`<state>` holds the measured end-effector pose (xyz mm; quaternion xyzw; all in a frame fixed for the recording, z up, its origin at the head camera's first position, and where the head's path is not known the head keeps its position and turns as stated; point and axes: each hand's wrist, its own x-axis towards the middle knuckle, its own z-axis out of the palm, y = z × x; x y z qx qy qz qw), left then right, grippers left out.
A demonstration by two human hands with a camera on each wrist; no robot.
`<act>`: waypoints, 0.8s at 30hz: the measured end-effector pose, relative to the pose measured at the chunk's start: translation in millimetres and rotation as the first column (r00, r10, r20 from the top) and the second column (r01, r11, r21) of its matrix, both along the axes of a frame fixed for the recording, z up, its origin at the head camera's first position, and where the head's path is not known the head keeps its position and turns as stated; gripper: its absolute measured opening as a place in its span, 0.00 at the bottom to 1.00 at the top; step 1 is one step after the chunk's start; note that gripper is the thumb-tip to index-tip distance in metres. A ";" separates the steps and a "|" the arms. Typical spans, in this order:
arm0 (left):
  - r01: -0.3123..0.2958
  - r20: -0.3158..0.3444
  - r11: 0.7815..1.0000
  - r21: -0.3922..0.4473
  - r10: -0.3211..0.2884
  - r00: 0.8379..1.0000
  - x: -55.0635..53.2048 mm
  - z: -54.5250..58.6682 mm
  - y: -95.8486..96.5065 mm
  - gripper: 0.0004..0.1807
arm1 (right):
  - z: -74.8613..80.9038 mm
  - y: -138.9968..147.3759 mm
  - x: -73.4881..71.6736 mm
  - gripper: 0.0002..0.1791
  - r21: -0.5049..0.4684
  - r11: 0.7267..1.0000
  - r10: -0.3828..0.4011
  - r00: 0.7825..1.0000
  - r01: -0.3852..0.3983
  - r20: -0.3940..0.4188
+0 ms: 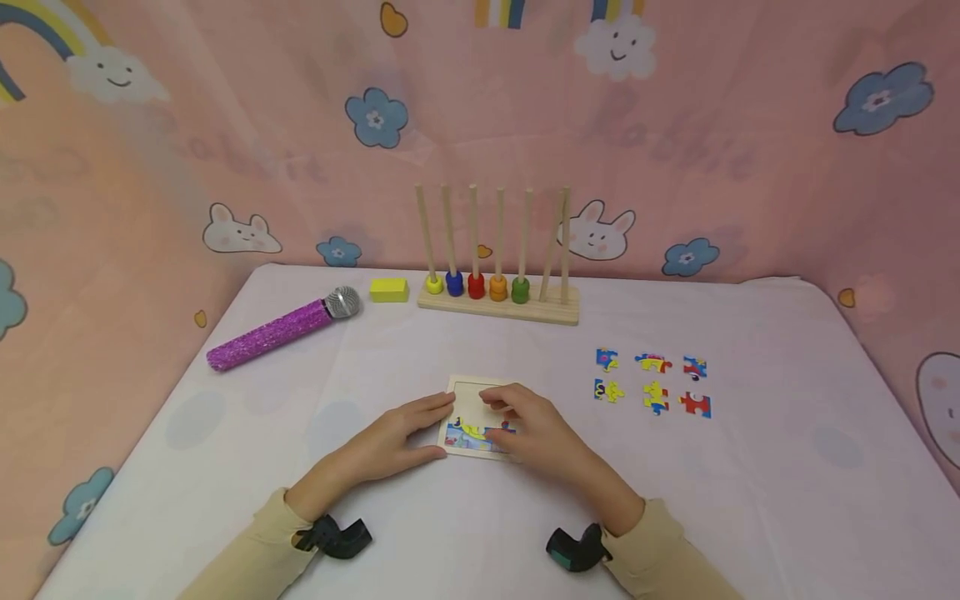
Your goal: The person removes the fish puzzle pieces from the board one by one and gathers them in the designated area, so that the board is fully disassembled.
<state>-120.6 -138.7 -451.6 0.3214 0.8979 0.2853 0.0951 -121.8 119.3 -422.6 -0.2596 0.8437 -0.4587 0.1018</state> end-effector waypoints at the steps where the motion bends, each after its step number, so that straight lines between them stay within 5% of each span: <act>1: 0.000 0.002 1.000 0.005 0.000 1.000 -0.3 -0.4 -0.1 0.36 | -0.2 -4.5 -0.4 0.24 0.003 1.000 0.009 1.000 -0.009 0.000; 10: 0.009 -0.006 0.999 0.041 -0.009 1.000 0.2 -2.4 -0.8 0.35 | -10.4 -34.6 1.6 0.23 0.020 1.000 -0.003 0.999 0.002 0.052; 24: 0.000 -0.004 0.999 0.036 0.000 1.000 -1.2 -4.2 -2.0 0.36 | -19.1 -45.2 6.6 0.21 0.122 0.990 -0.059 0.997 0.065 -0.055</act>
